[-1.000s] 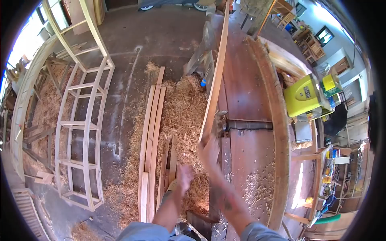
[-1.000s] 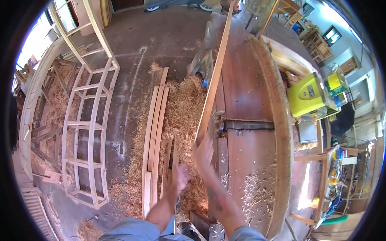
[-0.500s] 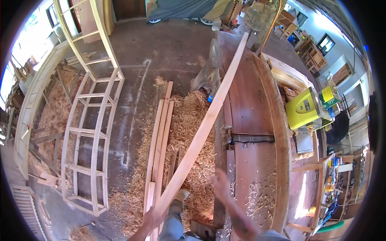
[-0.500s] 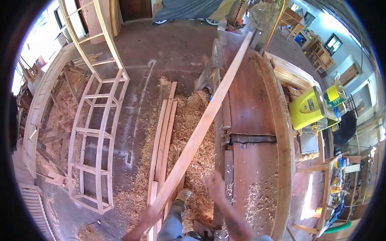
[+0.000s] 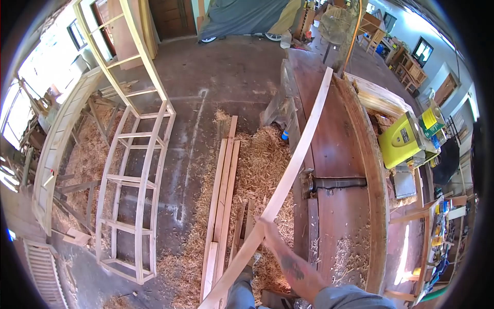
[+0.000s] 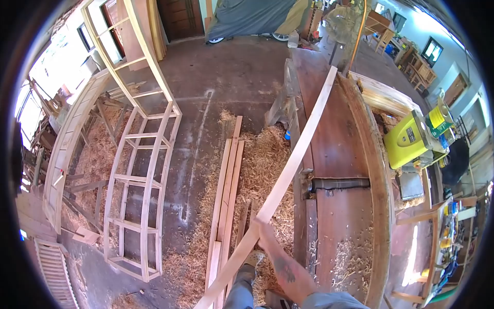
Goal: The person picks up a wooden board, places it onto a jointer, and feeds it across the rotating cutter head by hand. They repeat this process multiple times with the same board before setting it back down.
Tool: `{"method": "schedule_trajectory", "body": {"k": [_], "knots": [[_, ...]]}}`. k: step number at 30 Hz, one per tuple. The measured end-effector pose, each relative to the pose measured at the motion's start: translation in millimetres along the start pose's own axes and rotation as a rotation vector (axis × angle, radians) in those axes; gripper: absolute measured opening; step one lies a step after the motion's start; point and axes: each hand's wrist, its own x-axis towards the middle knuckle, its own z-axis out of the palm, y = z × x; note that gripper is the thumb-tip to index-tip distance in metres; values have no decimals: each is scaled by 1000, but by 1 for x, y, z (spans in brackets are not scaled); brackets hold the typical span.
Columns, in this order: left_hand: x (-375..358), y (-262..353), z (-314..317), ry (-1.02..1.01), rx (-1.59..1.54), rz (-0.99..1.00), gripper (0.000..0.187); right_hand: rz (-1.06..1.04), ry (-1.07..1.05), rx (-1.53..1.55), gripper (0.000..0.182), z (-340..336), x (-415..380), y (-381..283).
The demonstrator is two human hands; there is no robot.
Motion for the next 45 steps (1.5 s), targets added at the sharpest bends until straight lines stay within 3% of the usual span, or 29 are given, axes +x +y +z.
{"method": "schedule_trajectory", "body": {"k": [2,3,4,5,6,7,8,10,12,13,14,15,16,18,19,21,23,24,25,27,28,30,33,35,37,38,42,44,45], "knots": [[75,33,-19,115,-120,342,85,90,-24,3,44,-6,-27,34],[86,108,-35,147,-372,-3,101,155,-14,-16,44,-6,-42,49],[117,142,-29,182,-501,57,105,210,-97,-7,44,-10,-52,69],[121,204,-38,43,-571,140,109,260,-180,2,43,-16,-63,92],[123,251,-39,-99,-647,228,112,112,-303,-49,41,-22,-78,120],[168,221,23,-125,-718,399,104,-36,-421,-114,39,-29,-89,139],[153,228,18,-228,-575,280,100,-36,-408,-130,39,-33,-93,140],[134,223,13,-335,-441,140,96,544,-260,-93,43,-39,-107,146],[115,180,32,-286,-90,-37,90,48,-803,-761,49,-54,-111,101],[106,165,34,-264,-175,36,98,-97,-572,-888,55,-71,-108,94],[125,99,85,-206,-154,123,96,-88,-314,-1611,53,-30,-143,5],[117,91,84,-223,-135,82,93,-147,-294,-1641,56,-45,-115,-7],[106,90,79,-240,-115,42,90,-301,-43,-1981,82,-25,-126,-46],[104,72,82,-257,-131,57,84,-789,-168,-2189,101,-35,-73,-73],[91,74,71,-159,-192,41,81,-1066,-173,-2275,111,-31,-52,-88],[74,88,46,-179,-175,-31,83,-1174,-288,-2441,109,-16,-13,-102],[81,80,47,-151,-204,-4,84,-1147,-556,-2617,101,7,8,-118],[82,76,52,-155,-224,41,85,-1330,-766,-2472,87,-3,43,-121],[83,75,54,-142,-242,22,85,-1058,-935,-2531,73,9,45,-129],[91,73,56,-168,-169,33,85,-808,-886,-2534,69,14,48,-132],[93,72,60,-143,-174,39,82,-811,-886,-2543,69,8,51,-136],[80,79,59,-96,-185,33,79,-989,-958,-2516,71,-5,56,-139],[65,74,54,-30,-172,26,73,-1115,-992,-2488,77,-9,0,-148],[56,71,55,-24,-157,50,70,-955,-886,-2573,70,-14,-49,-159],[54,69,53,15,-74,62,65,-1185,-1001,-2541,58,-31,-96,-173],[55,73,50,1,-56,100,65,-1300,-924,-2554,49,-40,-120,-177],[47,97,32,120,46,257,58,-1196,-670,-2656,49,-66,-248,-201],[42,112,22,184,83,336,55,-1529,-484,-2676,62,-104,-298,-207],[41,120,15,224,81,369,55,-1506,-431,-2683,62,-119,-325,-211]]}}
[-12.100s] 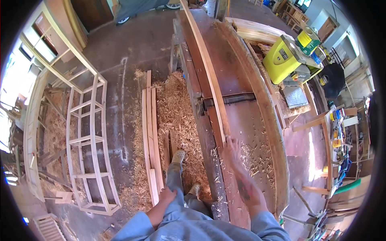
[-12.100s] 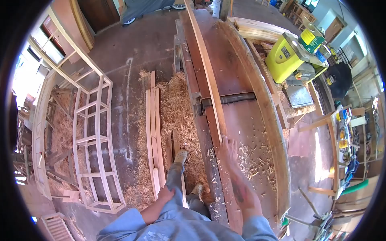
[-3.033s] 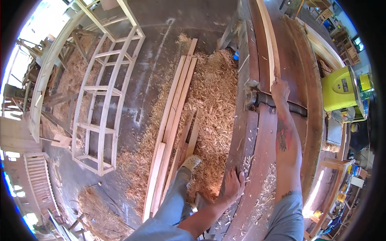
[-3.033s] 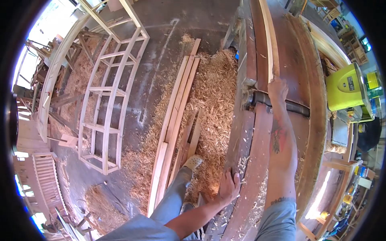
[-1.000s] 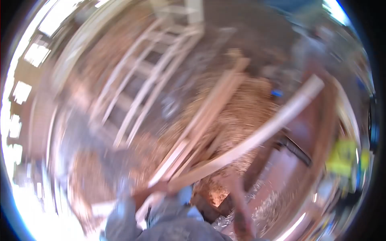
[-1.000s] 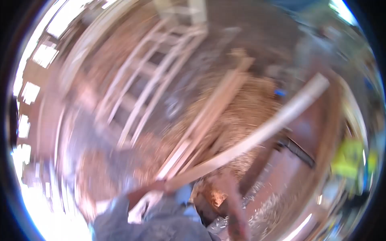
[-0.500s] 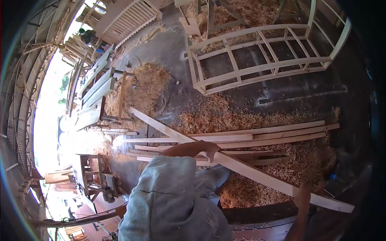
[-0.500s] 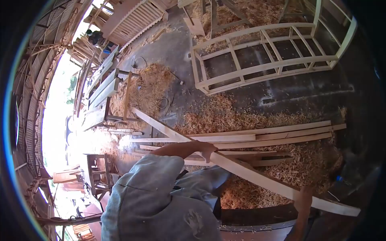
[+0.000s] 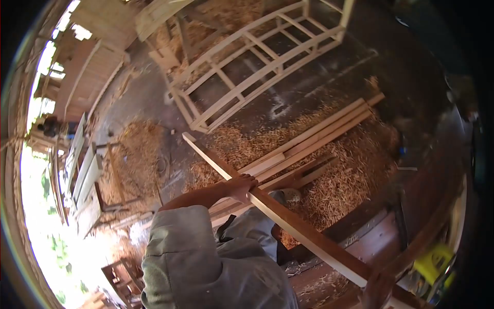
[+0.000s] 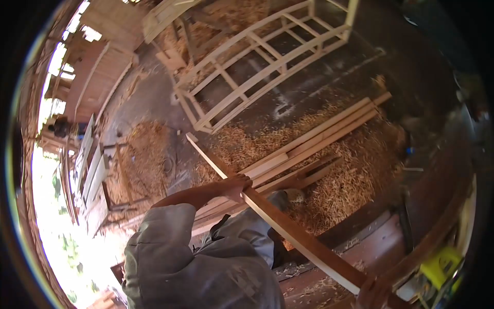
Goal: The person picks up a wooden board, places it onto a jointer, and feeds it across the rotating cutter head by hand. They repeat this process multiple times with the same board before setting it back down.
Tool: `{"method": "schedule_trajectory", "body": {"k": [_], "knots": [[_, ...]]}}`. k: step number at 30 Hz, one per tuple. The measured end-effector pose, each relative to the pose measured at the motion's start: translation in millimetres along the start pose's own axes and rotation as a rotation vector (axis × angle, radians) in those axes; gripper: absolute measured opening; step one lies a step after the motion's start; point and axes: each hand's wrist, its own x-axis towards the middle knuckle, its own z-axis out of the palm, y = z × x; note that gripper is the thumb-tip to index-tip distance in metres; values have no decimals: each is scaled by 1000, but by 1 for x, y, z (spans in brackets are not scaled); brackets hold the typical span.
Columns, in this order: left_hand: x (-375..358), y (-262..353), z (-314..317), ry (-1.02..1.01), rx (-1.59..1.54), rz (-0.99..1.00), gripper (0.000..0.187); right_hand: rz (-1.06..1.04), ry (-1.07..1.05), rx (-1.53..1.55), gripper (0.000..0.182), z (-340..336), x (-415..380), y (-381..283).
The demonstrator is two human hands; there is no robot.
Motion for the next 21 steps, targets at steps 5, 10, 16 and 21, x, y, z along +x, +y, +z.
{"method": "schedule_trajectory", "body": {"k": [5,10,16,21], "knots": [[17,39,-34,75,61,201,55,183,4,-248,67,-55,-112,-68],[31,70,-40,-26,247,584,61,456,-318,-76,71,-79,-213,-183],[20,126,-32,-338,477,803,64,820,-373,270,75,-52,-307,-375],[-7,172,-13,-546,788,940,66,1157,-285,584,69,-45,-337,-544]]}}
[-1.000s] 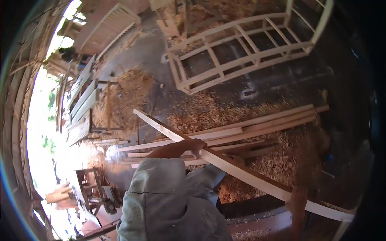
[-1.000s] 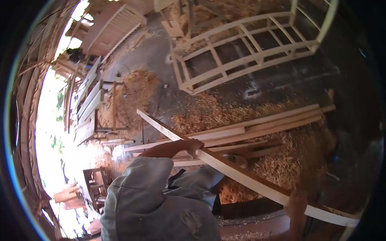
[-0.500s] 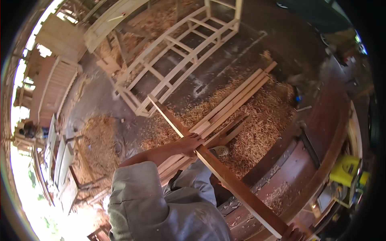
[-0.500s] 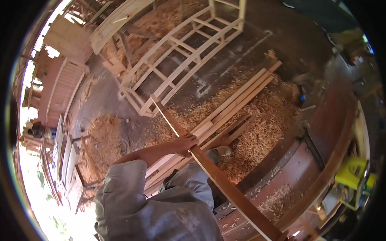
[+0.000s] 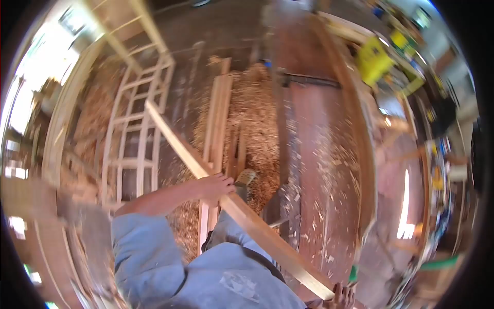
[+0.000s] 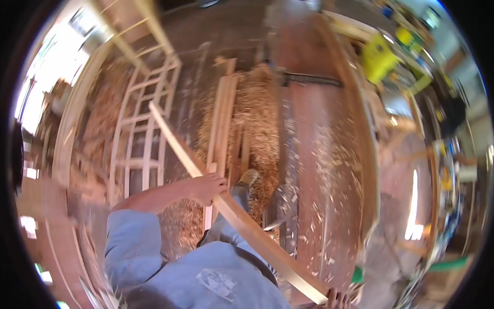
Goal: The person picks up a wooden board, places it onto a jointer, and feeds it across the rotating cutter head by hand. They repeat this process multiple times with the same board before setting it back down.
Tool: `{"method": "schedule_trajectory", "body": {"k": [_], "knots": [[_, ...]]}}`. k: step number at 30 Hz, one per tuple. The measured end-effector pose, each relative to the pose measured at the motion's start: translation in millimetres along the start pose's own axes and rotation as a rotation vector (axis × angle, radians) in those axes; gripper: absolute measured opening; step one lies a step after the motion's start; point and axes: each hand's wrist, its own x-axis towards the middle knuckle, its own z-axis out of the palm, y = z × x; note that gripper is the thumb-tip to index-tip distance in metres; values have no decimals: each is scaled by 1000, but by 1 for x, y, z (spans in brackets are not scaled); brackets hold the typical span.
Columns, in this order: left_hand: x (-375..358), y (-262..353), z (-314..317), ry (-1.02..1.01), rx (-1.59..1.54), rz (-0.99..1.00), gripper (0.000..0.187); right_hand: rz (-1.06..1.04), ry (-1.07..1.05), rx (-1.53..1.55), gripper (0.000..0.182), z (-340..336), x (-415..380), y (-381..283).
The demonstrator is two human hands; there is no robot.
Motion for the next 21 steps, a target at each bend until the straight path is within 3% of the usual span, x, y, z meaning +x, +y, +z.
{"method": "schedule_trajectory", "body": {"k": [2,6,7,9,12,15,17,19,20,21], "knots": [[15,26,-9,-85,69,60,67,100,23,94,72,44,-51,-11],[54,63,6,-4,133,270,63,298,0,286,45,122,-113,-39],[71,72,10,51,157,349,61,326,17,298,45,146,-128,-43],[117,112,21,-47,300,404,55,440,124,372,55,213,-169,-60],[159,148,43,-27,310,496,54,673,88,429,55,253,-201,-81],[194,180,69,-141,393,542,56,690,119,370,58,280,-237,-91],[210,199,88,-14,318,711,53,700,68,436,65,313,-268,-96],[213,235,85,-53,372,708,50,892,-13,467,87,347,-298,-108],[215,250,85,-84,417,701,47,983,-195,459,88,355,-307,-109],[220,260,93,-90,431,703,47,987,-187,471,88,363,-314,-108]]}}
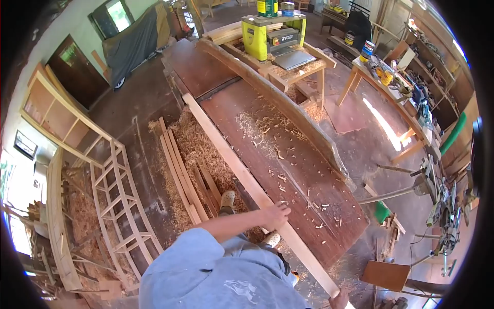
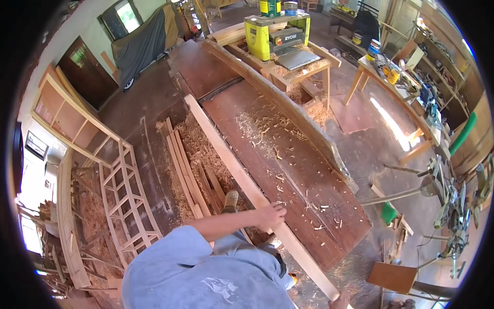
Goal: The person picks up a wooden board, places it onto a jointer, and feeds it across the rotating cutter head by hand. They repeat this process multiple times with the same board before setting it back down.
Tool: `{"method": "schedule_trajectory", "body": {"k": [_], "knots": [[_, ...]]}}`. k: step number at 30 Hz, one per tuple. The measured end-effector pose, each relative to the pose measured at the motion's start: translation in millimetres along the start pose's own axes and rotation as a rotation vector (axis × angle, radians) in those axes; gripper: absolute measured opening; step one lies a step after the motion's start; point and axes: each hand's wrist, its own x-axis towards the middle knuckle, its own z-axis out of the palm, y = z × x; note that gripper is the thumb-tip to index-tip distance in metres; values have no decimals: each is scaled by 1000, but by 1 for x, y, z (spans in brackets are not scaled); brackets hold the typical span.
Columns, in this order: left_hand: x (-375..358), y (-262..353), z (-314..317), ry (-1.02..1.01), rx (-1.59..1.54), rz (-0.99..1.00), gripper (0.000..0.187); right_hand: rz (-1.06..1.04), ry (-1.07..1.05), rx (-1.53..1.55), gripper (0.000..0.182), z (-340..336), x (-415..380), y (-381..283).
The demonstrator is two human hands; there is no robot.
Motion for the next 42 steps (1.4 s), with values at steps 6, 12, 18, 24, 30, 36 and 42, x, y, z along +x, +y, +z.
{"method": "schedule_trajectory", "body": {"k": [6,12,18,24,30,36,42], "knots": [[23,14,29,320,-279,-127,32,85,-291,-11,73,1,-1,41],[-15,-71,23,677,-449,-1390,105,56,-701,-69,77,-22,35,44],[29,-136,24,806,-798,-1599,103,-176,-798,-12,70,-43,61,60],[66,-127,32,1128,-695,-1608,90,-206,-580,58,82,-60,45,33],[65,-119,45,1176,-694,-1588,86,-13,-459,21,74,-47,26,36],[61,-141,38,1182,-658,-1603,79,-121,-543,-145,52,-60,46,17],[56,-180,43,1301,-575,-1529,76,-183,-364,-184,40,-57,46,-9]]}}
